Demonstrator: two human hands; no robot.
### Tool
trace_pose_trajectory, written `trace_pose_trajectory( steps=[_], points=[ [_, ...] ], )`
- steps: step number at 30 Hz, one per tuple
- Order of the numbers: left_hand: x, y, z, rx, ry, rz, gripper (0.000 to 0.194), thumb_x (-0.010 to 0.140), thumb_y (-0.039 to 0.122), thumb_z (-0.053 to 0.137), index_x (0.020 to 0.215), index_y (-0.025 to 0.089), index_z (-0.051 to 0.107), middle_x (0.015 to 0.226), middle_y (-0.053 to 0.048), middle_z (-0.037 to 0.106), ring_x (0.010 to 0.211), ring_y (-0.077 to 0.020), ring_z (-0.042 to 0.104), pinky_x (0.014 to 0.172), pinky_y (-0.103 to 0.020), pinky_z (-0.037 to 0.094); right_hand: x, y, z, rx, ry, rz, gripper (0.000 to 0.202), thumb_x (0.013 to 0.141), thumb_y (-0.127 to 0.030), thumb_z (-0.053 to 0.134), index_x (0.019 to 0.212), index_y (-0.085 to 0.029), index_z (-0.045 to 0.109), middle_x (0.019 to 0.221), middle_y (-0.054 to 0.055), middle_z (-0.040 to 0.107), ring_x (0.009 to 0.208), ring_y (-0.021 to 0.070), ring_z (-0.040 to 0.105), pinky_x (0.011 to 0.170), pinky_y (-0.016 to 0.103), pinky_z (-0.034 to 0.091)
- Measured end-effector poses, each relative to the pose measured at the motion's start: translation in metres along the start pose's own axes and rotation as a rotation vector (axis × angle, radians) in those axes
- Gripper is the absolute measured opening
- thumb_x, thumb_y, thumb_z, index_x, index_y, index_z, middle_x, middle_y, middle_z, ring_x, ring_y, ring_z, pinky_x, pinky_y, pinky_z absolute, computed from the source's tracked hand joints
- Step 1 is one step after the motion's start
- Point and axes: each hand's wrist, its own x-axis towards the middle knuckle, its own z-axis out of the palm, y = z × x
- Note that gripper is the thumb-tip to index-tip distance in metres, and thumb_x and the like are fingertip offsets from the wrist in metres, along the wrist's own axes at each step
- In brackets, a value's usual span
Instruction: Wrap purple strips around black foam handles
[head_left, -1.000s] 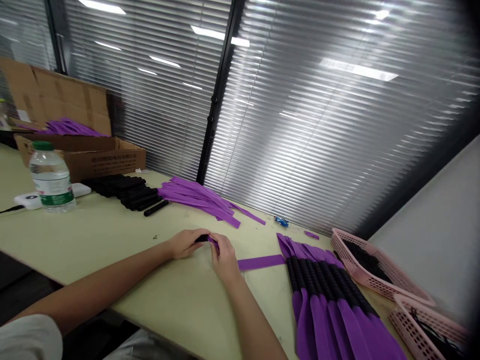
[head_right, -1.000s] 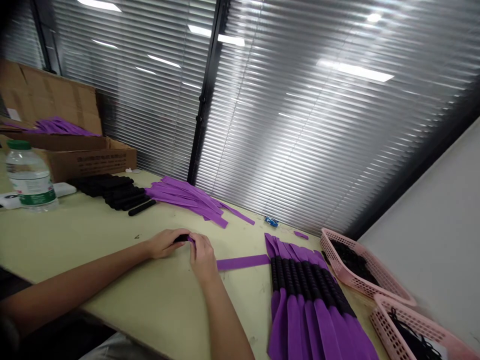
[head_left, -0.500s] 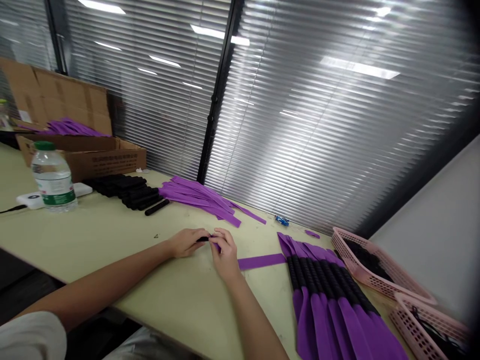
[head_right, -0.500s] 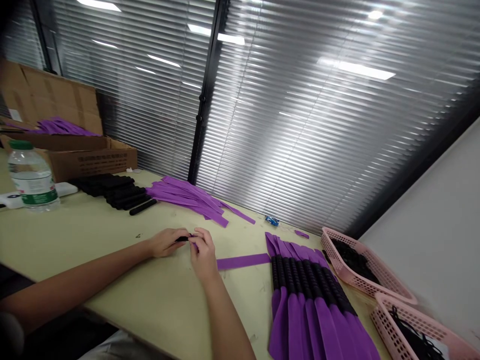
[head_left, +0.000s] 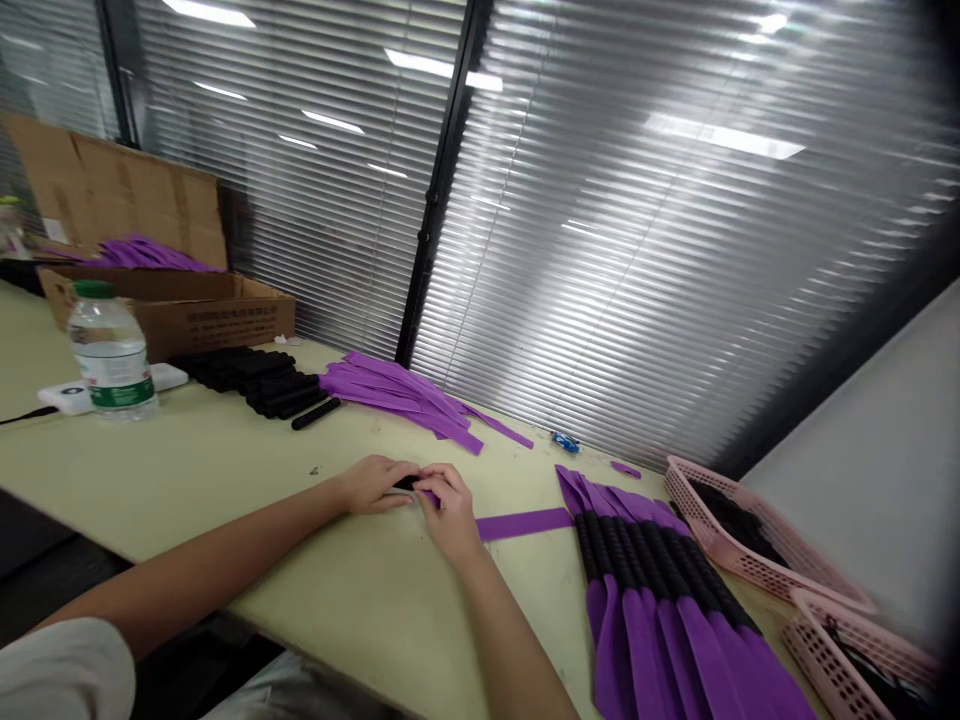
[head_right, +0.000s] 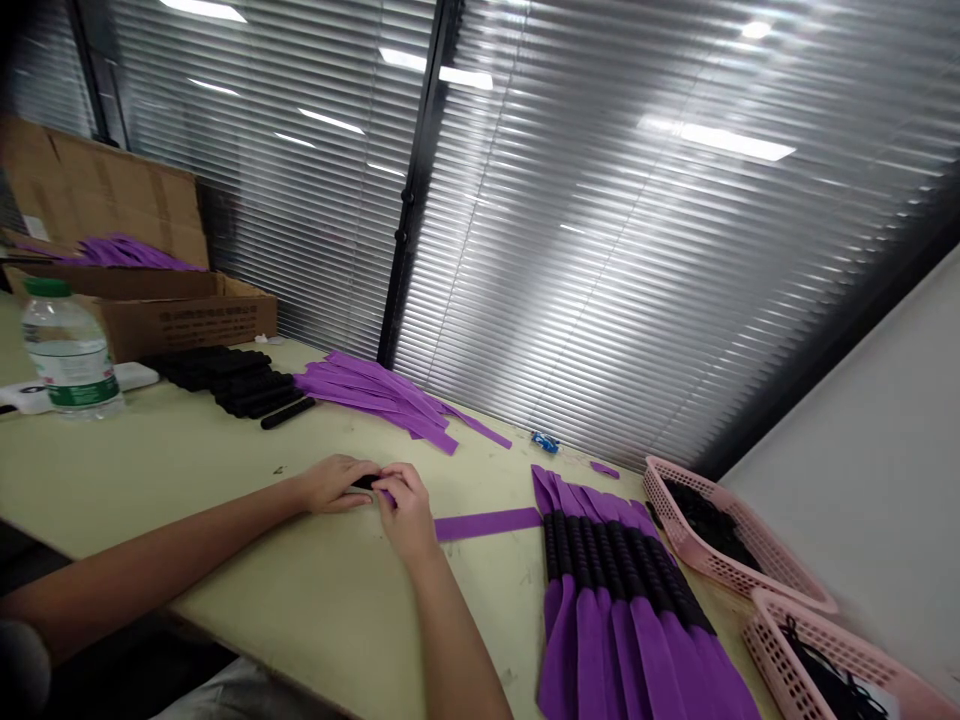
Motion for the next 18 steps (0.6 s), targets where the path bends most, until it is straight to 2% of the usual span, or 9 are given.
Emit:
trace_pose_trajectory(
  steps=[4,8,14,18],
  points=[
    [0.0002,-0.0021,0.0016,0.030,-0.024,-0.004,0.043,0.094,0.051,0.041,0.123,0.020,0.046,0.102,-0.008,0.068,0.081,-0.0240,0.066,0.068,-0.030,0.042,0.0008,-0.0044,-0.0012,-0.047,-0.025,0.027,0.027,0.085,-0.008,0.054,0.107,-0.021,0.062,0.106,0.009,0.058,0.103,0.0203,0.057,0.092,0.037,0.051],
    [0.0012,-0.0022,-0.0005,0.095,0.013,0.029,0.037,0.097,0.048,0.036,0.117,0.019,0.049,0.100,-0.008,0.068,0.076,-0.0221,0.062,0.070,-0.031,0.039,-0.0018,-0.0036,0.0003,-0.077,-0.067,0.055,0.039,0.083,-0.006,0.053,0.119,-0.022,0.055,0.116,0.010,0.053,0.112,0.0210,0.052,0.100,0.038,0.046],
    [0.0052,0.0027,-0.0070,0.197,0.022,0.085,0.030,0.099,0.039,0.034,0.110,0.018,0.052,0.085,-0.006,0.064,0.071,-0.0191,0.056,0.070,-0.034,0.033,-0.0062,-0.0002,0.0046,-0.142,-0.096,0.076,0.043,0.085,-0.006,0.050,0.124,-0.022,0.049,0.128,0.013,0.045,0.122,0.0217,0.048,0.105,0.038,0.044],
    [0.0064,0.0042,-0.0083,0.183,0.036,0.097,0.029,0.098,0.040,0.035,0.108,0.021,0.055,0.083,-0.005,0.063,0.071,-0.0173,0.056,0.070,-0.035,0.032,-0.0063,0.0005,0.0049,-0.171,-0.096,0.056,0.044,0.084,-0.008,0.052,0.125,-0.022,0.048,0.126,0.012,0.047,0.120,0.0218,0.050,0.103,0.038,0.046]
  ],
)
